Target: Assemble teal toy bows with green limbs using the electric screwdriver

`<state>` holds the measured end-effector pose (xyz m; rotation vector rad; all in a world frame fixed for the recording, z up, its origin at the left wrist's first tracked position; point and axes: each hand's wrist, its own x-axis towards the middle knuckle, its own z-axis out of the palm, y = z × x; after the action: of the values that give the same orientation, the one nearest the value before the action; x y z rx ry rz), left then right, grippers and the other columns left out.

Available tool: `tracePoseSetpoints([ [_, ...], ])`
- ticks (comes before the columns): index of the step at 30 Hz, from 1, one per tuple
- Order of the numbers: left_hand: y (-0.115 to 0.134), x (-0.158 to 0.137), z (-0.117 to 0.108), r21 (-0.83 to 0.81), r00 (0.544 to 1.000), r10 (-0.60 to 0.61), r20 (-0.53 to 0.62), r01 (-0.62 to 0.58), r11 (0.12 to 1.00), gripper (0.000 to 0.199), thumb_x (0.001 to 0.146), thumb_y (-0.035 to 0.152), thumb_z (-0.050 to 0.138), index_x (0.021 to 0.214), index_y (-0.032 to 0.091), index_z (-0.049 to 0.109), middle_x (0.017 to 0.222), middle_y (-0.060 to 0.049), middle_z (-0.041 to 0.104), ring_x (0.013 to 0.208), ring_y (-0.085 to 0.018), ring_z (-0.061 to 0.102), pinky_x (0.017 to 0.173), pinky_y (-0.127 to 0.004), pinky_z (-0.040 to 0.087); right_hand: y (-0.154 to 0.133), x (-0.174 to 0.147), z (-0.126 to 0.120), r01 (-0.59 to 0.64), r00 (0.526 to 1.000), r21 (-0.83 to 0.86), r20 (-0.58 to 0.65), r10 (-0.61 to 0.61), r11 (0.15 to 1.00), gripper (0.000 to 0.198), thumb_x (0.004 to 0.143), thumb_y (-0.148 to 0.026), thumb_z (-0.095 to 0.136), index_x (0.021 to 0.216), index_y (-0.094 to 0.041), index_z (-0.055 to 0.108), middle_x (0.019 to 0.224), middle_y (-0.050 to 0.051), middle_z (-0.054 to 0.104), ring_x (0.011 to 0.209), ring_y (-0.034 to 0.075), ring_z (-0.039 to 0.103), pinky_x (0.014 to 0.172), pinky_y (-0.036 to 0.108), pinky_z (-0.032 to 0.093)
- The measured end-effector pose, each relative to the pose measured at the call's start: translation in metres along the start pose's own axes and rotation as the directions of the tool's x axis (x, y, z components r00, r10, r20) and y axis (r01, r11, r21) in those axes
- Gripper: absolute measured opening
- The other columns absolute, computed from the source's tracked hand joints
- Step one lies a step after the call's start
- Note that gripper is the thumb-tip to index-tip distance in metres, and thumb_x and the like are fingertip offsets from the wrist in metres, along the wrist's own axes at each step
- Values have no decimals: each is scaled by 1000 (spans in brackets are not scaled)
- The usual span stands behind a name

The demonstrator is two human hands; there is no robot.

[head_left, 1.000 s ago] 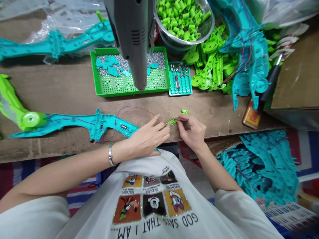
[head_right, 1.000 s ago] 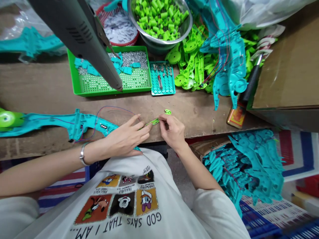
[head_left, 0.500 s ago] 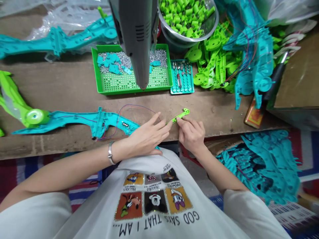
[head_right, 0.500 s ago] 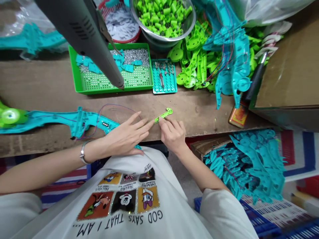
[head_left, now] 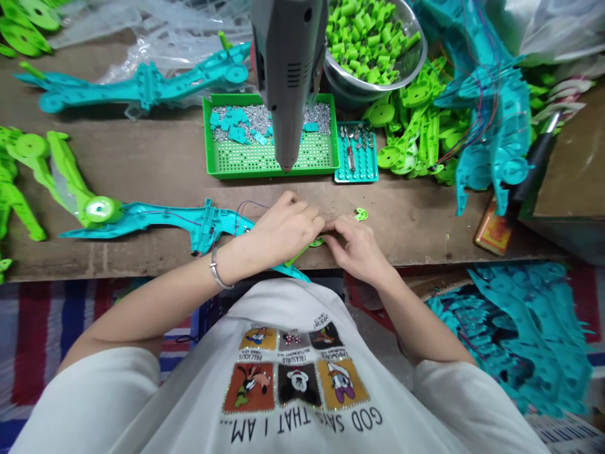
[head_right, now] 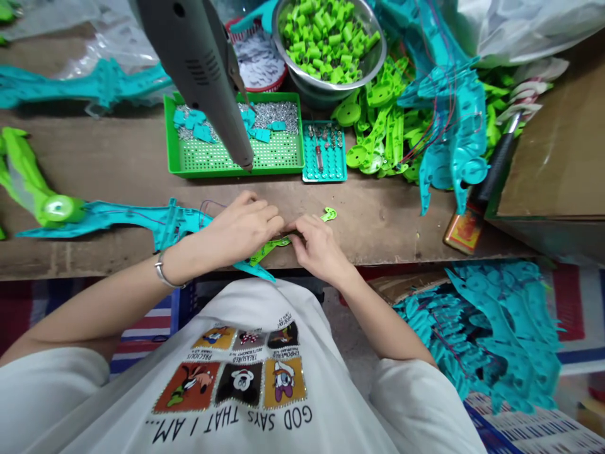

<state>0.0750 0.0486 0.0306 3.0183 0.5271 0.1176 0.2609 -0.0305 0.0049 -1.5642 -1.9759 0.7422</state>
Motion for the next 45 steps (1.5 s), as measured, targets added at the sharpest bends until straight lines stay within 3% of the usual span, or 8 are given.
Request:
tracePoseSetpoints([
  [3, 20, -9, 0, 27, 998, -27, -55, 29, 999, 23, 96, 8, 45, 84, 13, 63, 79, -8, 66, 76, -23, 64, 71, -37, 41, 0, 1, -1, -46, 999, -10, 12, 46, 999, 14, 87, -10, 58, 90, -20, 68, 90, 5, 73, 87, 20, 67, 82, 34, 51],
  [9, 50, -37, 17, 73, 982, -32, -186, 46, 996, 23, 95, 6, 48, 80, 14, 65, 75, -5, 62, 70, -19, 61, 62, -32, 42, -1, 6, -2, -103, 994, 12, 38, 103, 995, 8, 90, -20, 63, 88, -20, 71, 89, 6, 75, 85, 19, 69, 81, 34, 52],
  [14, 50, -51, 26, 4, 973, -152, -171, 155, 988, 19, 96, 8, 50, 91, 13, 68, 82, -6, 63, 76, -19, 62, 57, -28, 44, 0, 11, -1, -116, 991, 68, 72, 111, 991, 8, 88, -22, 69, 83, -21, 75, 87, 4, 76, 84, 18, 70, 80, 33, 52],
  [20, 40, -64, 26, -136, 896, -392, -208, 370, 919, 19, 100, 20, 53, 92, 18, 70, 86, -5, 64, 72, -15, 61, 53, -25, 40, 1, 14, 1, -162, 984, 90, 91, 154, 983, 5, 84, -22, 74, 80, -23, 78, 84, 3, 77, 80, 18, 70, 79, 33, 52],
  [25, 35, -64, 25, -287, 862, -483, -154, 429, 857, 20, 99, 21, 52, 88, 18, 69, 80, -2, 65, 70, -14, 62, 59, -26, 42, 0, 16, 2, -157, 985, 58, 77, 152, 986, 4, 82, -21, 74, 83, -23, 78, 86, 4, 77, 82, 19, 70, 79, 35, 52],
  [32, 34, -46, 19, -304, 785, -618, -40, 580, 756, 18, 90, 25, 58, 76, 18, 67, 73, -3, 68, 61, -15, 59, 52, -28, 28, 1, 16, 3, 14, 991, 79, 130, -24, 997, 24, 89, -11, 60, 87, -26, 78, 89, 2, 76, 85, 18, 66, 82, 35, 47],
  [40, 36, -38, 13, -265, 770, -621, 146, 635, 726, 18, 90, 22, 54, 78, 20, 68, 78, -3, 70, 70, -19, 64, 54, -32, 23, 7, 15, 6, 121, 978, 79, 163, -133, 989, 31, 89, -6, 54, 96, -25, 78, 92, 4, 73, 86, 18, 60, 80, 35, 42],
  [45, 39, -37, 13, -222, 774, -608, 175, 633, 742, 18, 90, 21, 52, 81, 20, 68, 79, -4, 69, 70, -20, 64, 52, -33, 21, 9, 13, 5, 227, 954, -46, 210, -213, 973, 34, 89, -4, 53, 96, -25, 79, 94, 4, 69, 87, 18, 58, 72, 33, 34],
])
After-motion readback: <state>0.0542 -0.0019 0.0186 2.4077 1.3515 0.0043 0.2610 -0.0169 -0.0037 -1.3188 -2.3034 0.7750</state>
